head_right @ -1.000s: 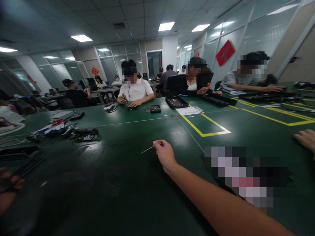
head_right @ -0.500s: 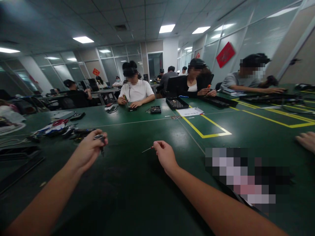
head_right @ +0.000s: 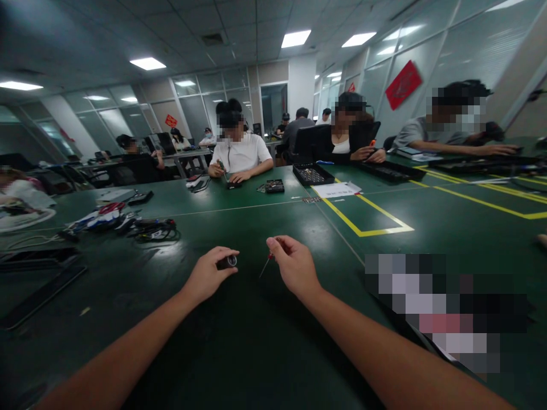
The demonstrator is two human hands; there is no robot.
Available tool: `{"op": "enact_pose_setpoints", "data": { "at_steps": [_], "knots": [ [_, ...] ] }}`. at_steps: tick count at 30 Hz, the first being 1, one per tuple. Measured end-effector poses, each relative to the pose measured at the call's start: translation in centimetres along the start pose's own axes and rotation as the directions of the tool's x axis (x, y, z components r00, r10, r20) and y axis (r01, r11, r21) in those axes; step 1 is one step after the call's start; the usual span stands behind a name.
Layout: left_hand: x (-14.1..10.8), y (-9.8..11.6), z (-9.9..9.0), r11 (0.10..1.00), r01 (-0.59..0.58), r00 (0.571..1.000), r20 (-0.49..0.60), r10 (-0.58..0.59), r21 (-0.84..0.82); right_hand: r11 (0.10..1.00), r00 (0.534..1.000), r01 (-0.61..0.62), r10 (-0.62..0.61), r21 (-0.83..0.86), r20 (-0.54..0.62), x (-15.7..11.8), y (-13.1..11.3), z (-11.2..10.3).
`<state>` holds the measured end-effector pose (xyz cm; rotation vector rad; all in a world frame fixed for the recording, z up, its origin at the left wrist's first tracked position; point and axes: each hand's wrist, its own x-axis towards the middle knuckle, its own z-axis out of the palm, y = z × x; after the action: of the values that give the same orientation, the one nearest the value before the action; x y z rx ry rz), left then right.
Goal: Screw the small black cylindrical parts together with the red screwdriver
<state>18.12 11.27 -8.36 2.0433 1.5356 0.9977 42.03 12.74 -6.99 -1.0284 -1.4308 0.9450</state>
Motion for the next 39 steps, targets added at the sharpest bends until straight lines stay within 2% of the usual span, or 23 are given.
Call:
{"op": "enact_pose_setpoints", "data": {
  "at_steps": [5,12,16,19,21,24,26,33,39],
  "knots": [
    [0.0,-0.2,0.3,0.999,0.039,0.999,-0.022,-0.039,-0.009,0.998,1.000,0.016,-0.015,0.058,-0.010,-0.1,-0.6,0.1],
    [-0.2,0.4,0.3,0.995,-0.090,0.996,-0.019,0.090,-0.029,0.985,0.999,-0.027,0.022,0.171,0.034,0.0,-0.3,0.2],
    [-0.2,0.5,0.2,0.997,-0.070,0.998,0.000,0.070,-0.023,0.989,0.997,-0.029,0.019,0.143,0.071,-0.1,-0.2,0.4],
    [-0.2,0.6,0.2,1.000,-0.005,1.000,-0.015,0.005,-0.002,0.999,0.997,-0.010,0.006,0.045,0.075,-0.4,-0.4,0.4],
    [-0.2,0.7,0.1,1.000,0.010,1.000,-0.019,-0.009,0.022,0.994,0.999,0.017,-0.012,-0.110,0.050,-0.6,-0.7,0.2],
    [-0.4,0.9,0.0,0.998,-0.029,0.999,-0.017,0.030,0.058,0.923,0.997,0.077,-0.074,-0.377,0.021,-0.8,-1.2,0.0],
    [-0.4,0.8,0.0,0.996,-0.051,0.998,-0.020,0.052,0.067,0.874,0.994,0.105,-0.101,-0.475,0.035,-0.8,-1.4,-0.1],
    [-0.4,0.6,0.0,0.992,-0.088,0.996,-0.019,0.091,0.094,0.802,0.992,0.130,-0.106,-0.583,0.076,-0.5,-1.0,-0.2],
    [-0.5,0.8,-0.1,0.990,-0.088,0.996,-0.005,0.089,0.108,0.835,0.986,0.163,-0.124,-0.526,0.109,-0.3,-0.9,-0.2]
  ]
}}
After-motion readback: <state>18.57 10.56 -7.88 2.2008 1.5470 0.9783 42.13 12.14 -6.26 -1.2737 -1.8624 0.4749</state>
